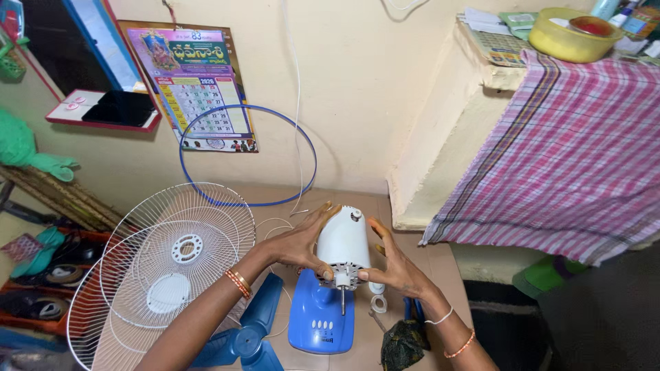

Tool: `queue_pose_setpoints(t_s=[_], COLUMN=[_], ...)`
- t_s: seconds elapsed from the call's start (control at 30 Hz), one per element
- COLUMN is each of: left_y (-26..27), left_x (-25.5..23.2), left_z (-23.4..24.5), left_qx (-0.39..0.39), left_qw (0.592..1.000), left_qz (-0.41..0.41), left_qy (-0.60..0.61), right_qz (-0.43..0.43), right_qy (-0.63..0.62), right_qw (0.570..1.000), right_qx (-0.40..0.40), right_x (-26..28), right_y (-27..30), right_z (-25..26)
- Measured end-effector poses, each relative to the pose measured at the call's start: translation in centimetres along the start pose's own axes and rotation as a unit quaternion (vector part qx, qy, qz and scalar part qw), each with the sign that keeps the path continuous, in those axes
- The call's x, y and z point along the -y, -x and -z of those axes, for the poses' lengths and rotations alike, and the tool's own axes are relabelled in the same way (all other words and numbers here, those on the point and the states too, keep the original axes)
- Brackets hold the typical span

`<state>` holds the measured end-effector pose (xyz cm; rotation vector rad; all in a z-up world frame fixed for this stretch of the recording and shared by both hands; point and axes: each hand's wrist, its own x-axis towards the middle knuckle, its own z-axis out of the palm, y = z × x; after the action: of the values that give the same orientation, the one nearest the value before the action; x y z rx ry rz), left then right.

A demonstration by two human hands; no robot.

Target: The person disassembles the motor housing of a table fan, removes a small white plastic cap, and uses a yellow screwdriver to adjust or clean the internal shaft area. They repeatedly insert and remove the cap while manipulating the motor housing and shaft.

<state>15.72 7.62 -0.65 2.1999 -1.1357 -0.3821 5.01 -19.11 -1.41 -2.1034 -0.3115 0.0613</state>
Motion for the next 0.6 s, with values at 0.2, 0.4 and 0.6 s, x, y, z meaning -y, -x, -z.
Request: queue_pose_setpoints(t_s=[0.2,0.4,0.6], left_y=[1.3,2.0,2.7], left_x=[-1.1,-1.9,-2.0], left_z=[0.4,0.0,-0.5], left_qx=[-0.045,-0.071,-0.086], left_qw=[0.999,0.997,0.995], left_qz=[-0.018,-0.006,0.012], left_qy=[0.014,0.025,0.040], right_qz=[0.053,0.125,0.149], right_qy=[-0.095,-0.060,-0.023], right_qw=[0.989,0.982,0.987], right_qx=[0.101,0.126,0.063], right_x=[-2.7,-3.1,-2.3], right_y=[-2.7,-3.8,-3.8], right_z=[0.3,0.2,-0.5])
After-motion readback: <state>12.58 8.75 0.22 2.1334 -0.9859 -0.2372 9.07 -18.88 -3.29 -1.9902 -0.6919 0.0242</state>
